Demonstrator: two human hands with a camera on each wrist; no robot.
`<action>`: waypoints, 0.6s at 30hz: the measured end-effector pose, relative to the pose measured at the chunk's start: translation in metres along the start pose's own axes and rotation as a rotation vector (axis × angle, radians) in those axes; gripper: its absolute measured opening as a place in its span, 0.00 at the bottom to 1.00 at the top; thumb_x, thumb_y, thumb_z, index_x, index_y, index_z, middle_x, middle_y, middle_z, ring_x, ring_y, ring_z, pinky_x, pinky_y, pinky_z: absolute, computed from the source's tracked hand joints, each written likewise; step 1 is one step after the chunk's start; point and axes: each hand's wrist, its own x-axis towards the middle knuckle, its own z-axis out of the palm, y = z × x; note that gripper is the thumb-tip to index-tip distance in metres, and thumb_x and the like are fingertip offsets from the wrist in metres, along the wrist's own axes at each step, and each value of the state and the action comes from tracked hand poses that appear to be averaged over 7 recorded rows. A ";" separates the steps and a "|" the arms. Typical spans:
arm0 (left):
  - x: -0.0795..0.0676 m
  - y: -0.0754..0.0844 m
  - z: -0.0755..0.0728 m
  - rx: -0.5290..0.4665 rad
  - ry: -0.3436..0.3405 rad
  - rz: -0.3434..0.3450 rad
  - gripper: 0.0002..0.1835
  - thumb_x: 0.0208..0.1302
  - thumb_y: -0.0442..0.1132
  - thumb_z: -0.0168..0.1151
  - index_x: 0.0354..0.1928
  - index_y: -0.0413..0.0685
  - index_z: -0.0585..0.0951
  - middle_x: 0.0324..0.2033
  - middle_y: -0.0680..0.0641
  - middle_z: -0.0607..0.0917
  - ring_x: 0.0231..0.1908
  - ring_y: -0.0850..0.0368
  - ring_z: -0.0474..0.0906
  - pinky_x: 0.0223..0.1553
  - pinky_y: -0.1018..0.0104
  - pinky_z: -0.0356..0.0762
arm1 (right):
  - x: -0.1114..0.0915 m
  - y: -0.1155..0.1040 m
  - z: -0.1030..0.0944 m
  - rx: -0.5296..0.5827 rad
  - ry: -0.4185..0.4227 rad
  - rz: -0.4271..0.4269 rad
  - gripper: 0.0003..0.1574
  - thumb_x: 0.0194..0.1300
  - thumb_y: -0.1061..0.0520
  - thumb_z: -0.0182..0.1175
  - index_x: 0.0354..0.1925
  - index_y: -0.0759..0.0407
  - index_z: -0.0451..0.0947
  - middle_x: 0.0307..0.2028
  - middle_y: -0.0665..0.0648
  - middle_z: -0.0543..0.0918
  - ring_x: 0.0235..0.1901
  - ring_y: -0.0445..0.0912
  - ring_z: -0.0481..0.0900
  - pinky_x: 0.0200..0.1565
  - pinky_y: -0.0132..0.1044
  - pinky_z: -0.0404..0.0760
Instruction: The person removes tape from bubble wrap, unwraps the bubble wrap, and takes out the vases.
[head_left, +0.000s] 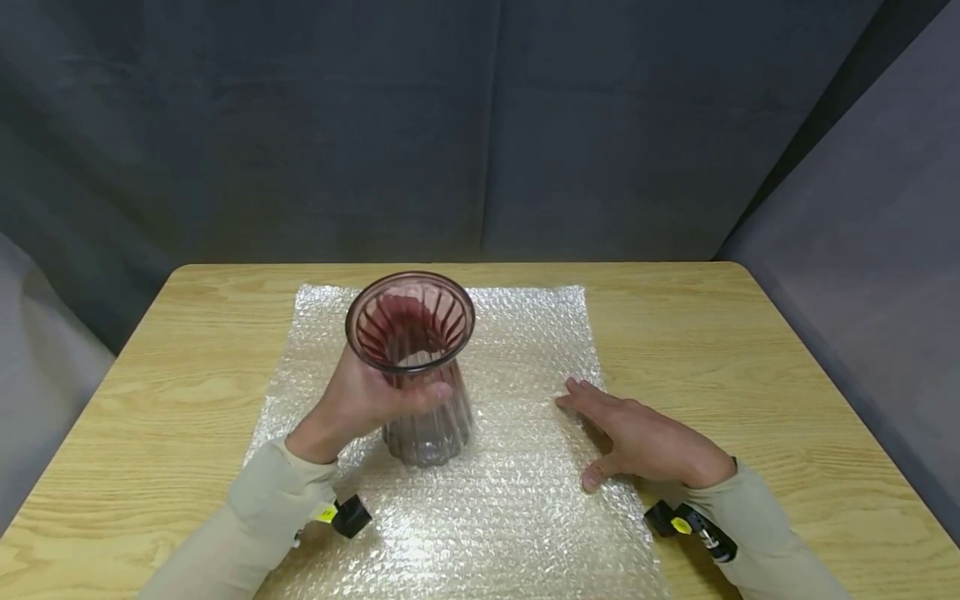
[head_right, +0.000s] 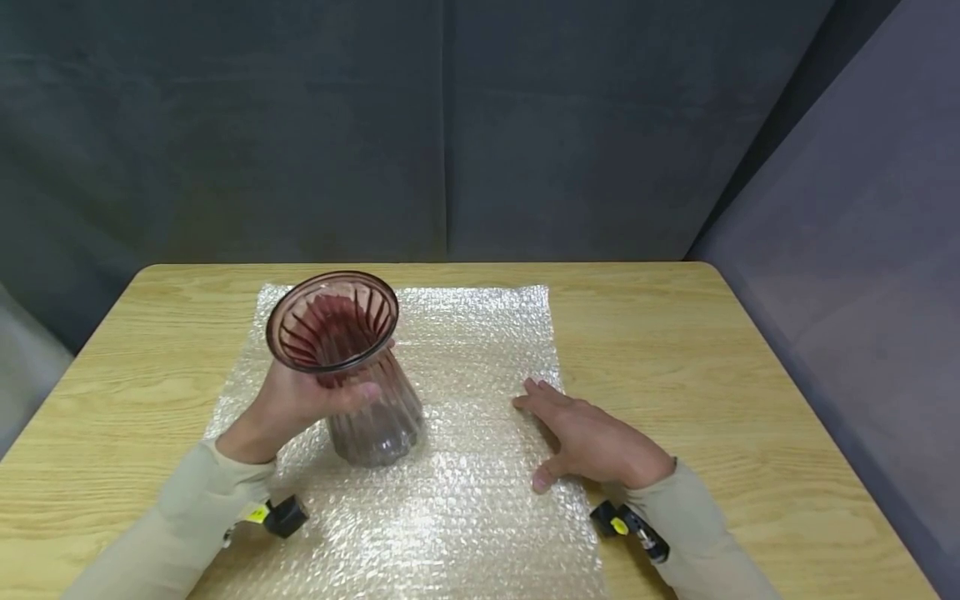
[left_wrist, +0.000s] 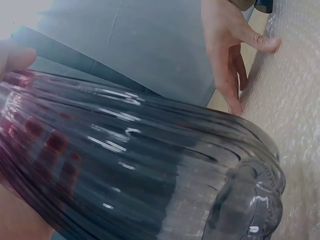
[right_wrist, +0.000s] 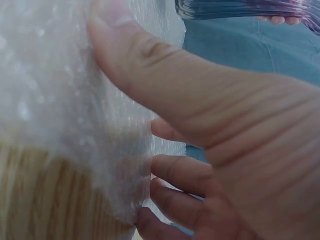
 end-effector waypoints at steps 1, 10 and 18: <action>0.000 0.000 0.000 0.003 0.002 -0.003 0.36 0.49 0.40 0.82 0.59 0.49 0.73 0.50 0.57 0.85 0.52 0.60 0.84 0.59 0.61 0.86 | 0.000 0.000 0.000 -0.001 0.000 0.000 0.70 0.43 0.37 0.77 0.80 0.53 0.59 0.83 0.66 0.46 0.82 0.66 0.48 0.75 0.66 0.64; 0.002 -0.001 -0.003 0.011 0.012 -0.019 0.36 0.46 0.31 0.80 0.59 0.48 0.73 0.50 0.56 0.85 0.52 0.59 0.84 0.59 0.60 0.85 | -0.001 0.000 0.000 0.002 0.000 -0.004 0.70 0.43 0.38 0.76 0.79 0.54 0.59 0.83 0.66 0.45 0.82 0.66 0.47 0.75 0.66 0.64; 0.003 -0.001 -0.006 0.023 0.029 -0.015 0.36 0.47 0.36 0.82 0.59 0.50 0.74 0.50 0.57 0.86 0.52 0.60 0.84 0.59 0.61 0.85 | -0.001 0.000 0.000 -0.002 0.003 -0.002 0.69 0.43 0.37 0.77 0.79 0.53 0.60 0.83 0.67 0.45 0.81 0.67 0.47 0.75 0.66 0.65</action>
